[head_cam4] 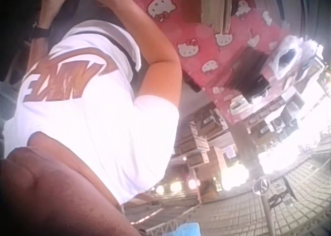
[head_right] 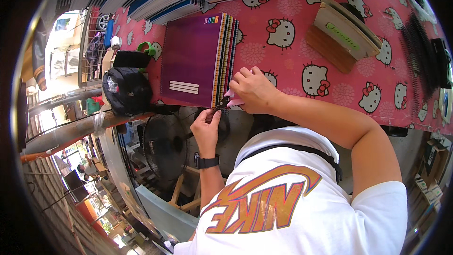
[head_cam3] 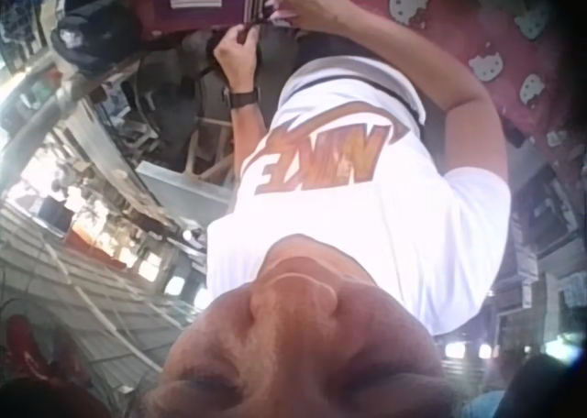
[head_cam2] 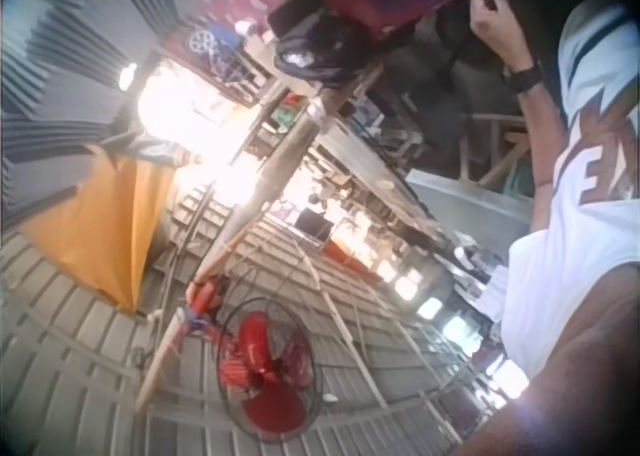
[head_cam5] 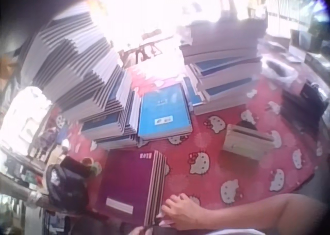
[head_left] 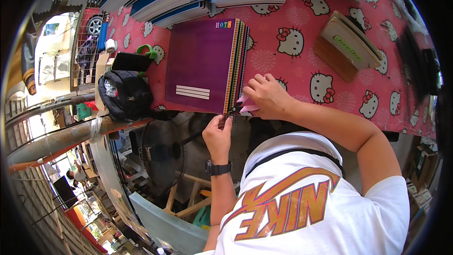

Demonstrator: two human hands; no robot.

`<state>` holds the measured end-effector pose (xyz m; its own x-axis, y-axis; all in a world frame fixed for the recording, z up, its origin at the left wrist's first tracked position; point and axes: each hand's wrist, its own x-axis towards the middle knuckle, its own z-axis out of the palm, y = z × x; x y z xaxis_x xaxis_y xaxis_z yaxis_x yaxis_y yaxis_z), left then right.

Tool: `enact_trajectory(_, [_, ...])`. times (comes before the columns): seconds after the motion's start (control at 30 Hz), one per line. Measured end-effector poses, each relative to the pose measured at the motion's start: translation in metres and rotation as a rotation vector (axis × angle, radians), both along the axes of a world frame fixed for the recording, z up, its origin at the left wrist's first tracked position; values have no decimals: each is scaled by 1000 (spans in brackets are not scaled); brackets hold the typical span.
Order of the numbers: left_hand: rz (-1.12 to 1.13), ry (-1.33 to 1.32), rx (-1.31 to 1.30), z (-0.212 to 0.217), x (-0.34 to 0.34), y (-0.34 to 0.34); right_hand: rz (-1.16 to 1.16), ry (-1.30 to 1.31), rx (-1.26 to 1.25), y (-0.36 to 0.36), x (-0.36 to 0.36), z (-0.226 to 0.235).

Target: The person organizes and stacks several wire-bound notebooks by hand on a table, occasionally using a small tool to adjust the coils or binders. The person aligns the notebooks, stacks them onto larger piles, and handles a variety of notebook colors and styles.

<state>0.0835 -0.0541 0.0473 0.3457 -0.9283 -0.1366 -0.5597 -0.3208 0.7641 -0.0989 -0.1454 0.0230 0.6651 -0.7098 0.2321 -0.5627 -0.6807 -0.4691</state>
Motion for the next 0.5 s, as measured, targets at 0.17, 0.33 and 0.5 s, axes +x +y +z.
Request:
enact_trajectory(0.17, [-44,-109,-67,-2,-1,1,-12,35,9,1,4,4])
enact_trajectory(0.33, [-36,-106,-72,-2,-1,0,3,74,-39,1,1,0])
enact_trajectory(0.5, [-49,-112,-87,-2,-1,0,33,99,-7,0,3,1])
